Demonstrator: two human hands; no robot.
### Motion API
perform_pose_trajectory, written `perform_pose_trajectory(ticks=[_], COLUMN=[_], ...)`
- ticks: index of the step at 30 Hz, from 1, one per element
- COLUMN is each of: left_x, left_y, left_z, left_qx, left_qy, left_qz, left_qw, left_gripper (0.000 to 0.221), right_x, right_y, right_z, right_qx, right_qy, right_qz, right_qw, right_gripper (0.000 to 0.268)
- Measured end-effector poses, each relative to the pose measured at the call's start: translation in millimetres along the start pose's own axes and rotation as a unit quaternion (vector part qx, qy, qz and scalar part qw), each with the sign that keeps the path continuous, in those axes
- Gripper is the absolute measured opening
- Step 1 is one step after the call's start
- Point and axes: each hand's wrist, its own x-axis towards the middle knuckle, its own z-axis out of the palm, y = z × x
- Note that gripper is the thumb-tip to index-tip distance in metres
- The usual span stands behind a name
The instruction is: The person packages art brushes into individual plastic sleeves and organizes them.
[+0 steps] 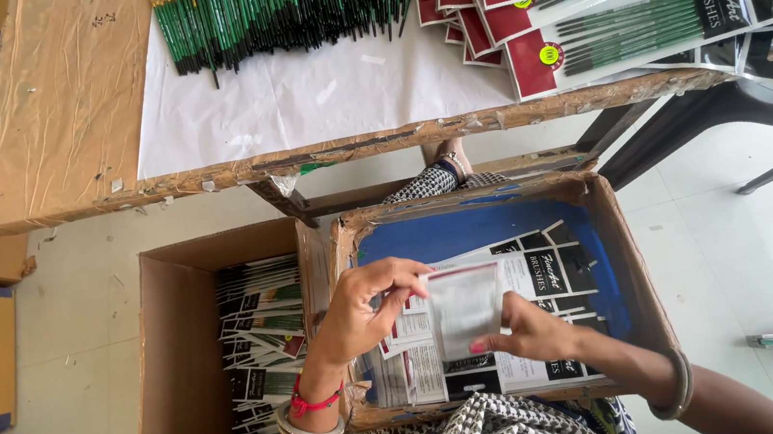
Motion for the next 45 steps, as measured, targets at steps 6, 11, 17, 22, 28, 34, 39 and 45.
perform_pose_trajectory(ticks=[6, 11, 17, 22, 28, 34, 39, 45], left_x=[0.4, 1.0, -23.1, -21.9, -6.7, -13.9, -11.7, -9.9], left_y=[-13.9, -30.1, -100.0, -132.0, -129.2, -142.8, -119.6, -46.8], left_z=[3.4, 33.9, 74.5, 74.9, 65.3, 67.2, 58.1, 42.7], left_qx=[-0.045, 0.139, 0.273, 0.3, 0.327, 0.331, 0.326, 0.318], left_qy=[0.041, -0.067, -0.261, -0.241, -0.208, -0.186, -0.162, -0.068], left_qz=[0.115, -0.187, -0.254, -0.255, -0.245, -0.196, -0.165, -0.112], left_qw=[0.992, 0.97, 0.89, 0.887, 0.889, 0.904, 0.916, 0.939], left_gripper=[0.02, 0.024, 0.089, 0.098, 0.103, 0.081, 0.065, 0.062], right_x=[20.2, 108.1, 167.9, 124.3, 82.4, 80.8, 86.5, 56.9], right_y=[-168.9, -224.9, -118.1, -123.1, -12.9, 21.2, 4.7, 33.6], right_z=[-49.2, -166.3, -290.9, -149.2, -45.8, -45.4, -40.5, -35.4], right_qx=[-0.216, -0.577, -0.753, -0.587, -0.576, -0.567, -0.561, -0.604], right_qy=[0.075, 0.385, 0.264, 0.235, -0.162, -0.191, -0.176, -0.095], right_qz=[-0.151, -0.164, -0.23, -0.229, -0.028, 0.152, 0.204, -0.055], right_qw=[0.962, 0.702, 0.557, 0.74, 0.801, 0.787, 0.783, 0.79], right_gripper=[0.032, 0.055, 0.041, 0.019, 0.039, 0.077, 0.093, 0.069])
